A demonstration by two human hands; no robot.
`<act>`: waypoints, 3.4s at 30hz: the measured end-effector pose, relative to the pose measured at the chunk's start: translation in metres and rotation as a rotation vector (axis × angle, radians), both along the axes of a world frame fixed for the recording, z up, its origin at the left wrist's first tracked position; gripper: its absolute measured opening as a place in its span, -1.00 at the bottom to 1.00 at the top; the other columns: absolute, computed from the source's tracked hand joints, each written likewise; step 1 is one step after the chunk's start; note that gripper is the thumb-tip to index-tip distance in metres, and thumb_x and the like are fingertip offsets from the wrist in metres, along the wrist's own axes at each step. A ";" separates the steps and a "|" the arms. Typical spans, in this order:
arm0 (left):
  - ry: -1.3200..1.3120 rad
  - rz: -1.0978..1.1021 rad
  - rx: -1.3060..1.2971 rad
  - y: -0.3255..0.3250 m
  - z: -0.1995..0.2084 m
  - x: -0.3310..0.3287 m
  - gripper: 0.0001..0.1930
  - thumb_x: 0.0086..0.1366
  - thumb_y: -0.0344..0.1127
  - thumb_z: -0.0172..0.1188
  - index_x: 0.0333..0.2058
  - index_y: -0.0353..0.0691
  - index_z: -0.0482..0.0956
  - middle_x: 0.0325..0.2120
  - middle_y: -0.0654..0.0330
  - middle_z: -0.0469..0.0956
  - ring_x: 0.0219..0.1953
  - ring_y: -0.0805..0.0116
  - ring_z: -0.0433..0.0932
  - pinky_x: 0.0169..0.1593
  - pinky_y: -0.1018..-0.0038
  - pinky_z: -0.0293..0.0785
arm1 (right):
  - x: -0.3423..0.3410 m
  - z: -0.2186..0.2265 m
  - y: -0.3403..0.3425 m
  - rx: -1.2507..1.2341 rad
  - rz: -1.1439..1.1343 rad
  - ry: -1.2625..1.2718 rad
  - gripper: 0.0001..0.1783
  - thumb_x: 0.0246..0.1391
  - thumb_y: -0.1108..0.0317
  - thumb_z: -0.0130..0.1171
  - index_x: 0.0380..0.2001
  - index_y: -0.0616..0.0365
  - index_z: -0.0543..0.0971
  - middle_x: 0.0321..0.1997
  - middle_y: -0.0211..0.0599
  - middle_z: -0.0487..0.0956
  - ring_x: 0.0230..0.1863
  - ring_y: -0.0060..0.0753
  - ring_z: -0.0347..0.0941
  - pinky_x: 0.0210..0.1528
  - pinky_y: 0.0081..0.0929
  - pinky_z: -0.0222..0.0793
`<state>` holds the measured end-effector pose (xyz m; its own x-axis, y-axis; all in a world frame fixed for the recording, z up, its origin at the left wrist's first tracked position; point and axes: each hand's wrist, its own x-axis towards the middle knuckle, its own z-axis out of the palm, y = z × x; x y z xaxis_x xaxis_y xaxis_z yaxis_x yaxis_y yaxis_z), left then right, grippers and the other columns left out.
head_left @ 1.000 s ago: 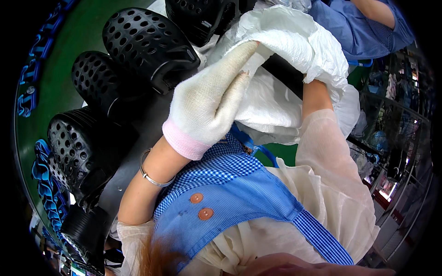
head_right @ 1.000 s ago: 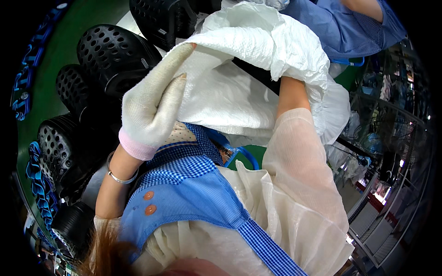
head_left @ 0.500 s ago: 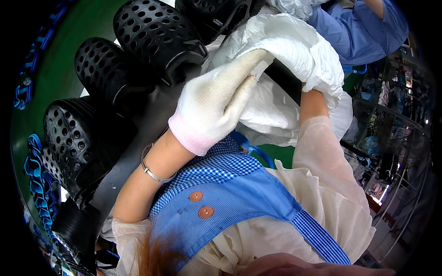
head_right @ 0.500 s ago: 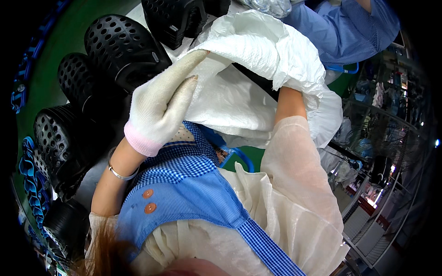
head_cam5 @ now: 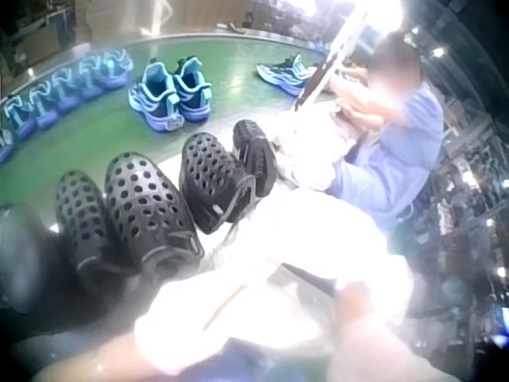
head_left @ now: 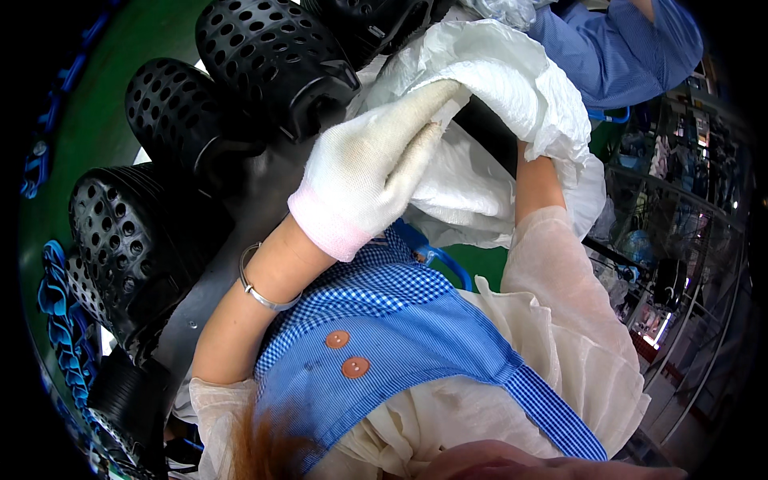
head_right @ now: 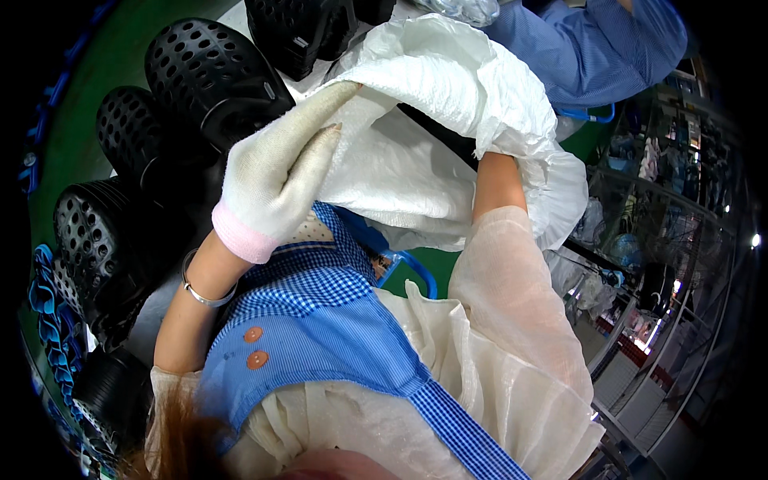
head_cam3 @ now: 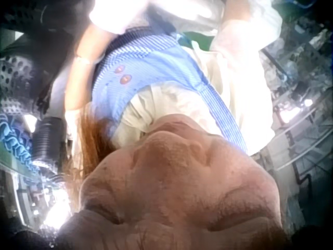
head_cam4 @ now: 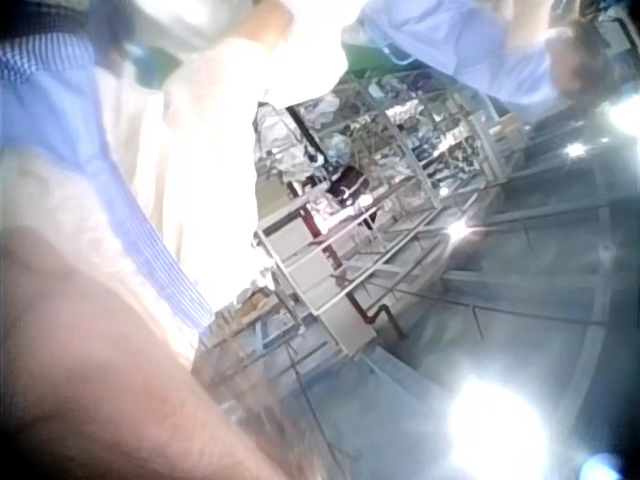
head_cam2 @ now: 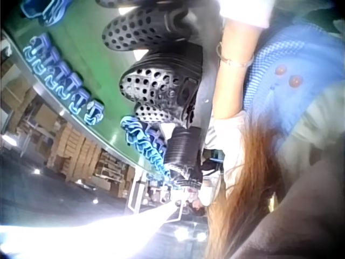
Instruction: The person picks up a blue and black shoe upper, places it onto a black textured mold, and presses it down. They repeat this for several shoes along the assembly line, and then they pick up a black molded piece from a large white bag.
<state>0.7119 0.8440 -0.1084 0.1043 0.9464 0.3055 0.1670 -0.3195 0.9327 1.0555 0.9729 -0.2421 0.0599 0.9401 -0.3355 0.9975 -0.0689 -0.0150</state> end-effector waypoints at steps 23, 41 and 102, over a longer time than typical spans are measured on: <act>0.016 -0.002 -0.069 -0.001 -0.005 -0.002 -0.70 0.27 -0.29 0.04 -0.05 -0.22 0.49 -0.32 -0.05 0.57 -0.29 0.04 0.58 -0.22 0.34 0.52 | -0.019 0.035 -0.041 -0.015 0.056 0.157 -0.47 -0.06 0.07 0.19 -0.09 0.23 0.52 -0.14 -0.28 0.58 -0.16 -0.40 0.47 0.05 -0.52 0.30; -0.312 -0.088 -0.301 0.002 -0.023 0.010 -0.64 0.30 -0.24 0.02 -0.03 -0.35 0.49 -0.18 -0.02 0.58 -0.13 0.29 0.57 -0.02 0.49 0.42 | -0.120 0.232 -0.080 -0.117 0.065 1.525 0.08 -0.39 -0.08 0.43 0.14 0.37 0.22 0.03 -0.19 0.43 0.04 -0.39 0.38 0.10 -0.46 0.26; -0.927 -0.128 -0.667 -0.001 -0.043 0.022 -0.48 0.30 -0.35 0.04 0.19 -0.44 0.20 0.01 0.10 0.40 -0.02 0.45 0.40 0.02 0.59 0.34 | -0.143 0.184 -0.070 0.403 0.268 1.017 -0.80 0.17 0.46 -0.05 -0.23 0.29 0.53 -0.36 -0.35 0.54 -0.33 -0.59 0.43 -0.24 -0.59 0.38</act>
<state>0.7338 0.8427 -0.1509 0.2081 0.9476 -0.2425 -0.6703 0.3187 0.6702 0.9124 0.9033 -0.0585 -0.2880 0.9325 0.2178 0.4913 0.3391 -0.8023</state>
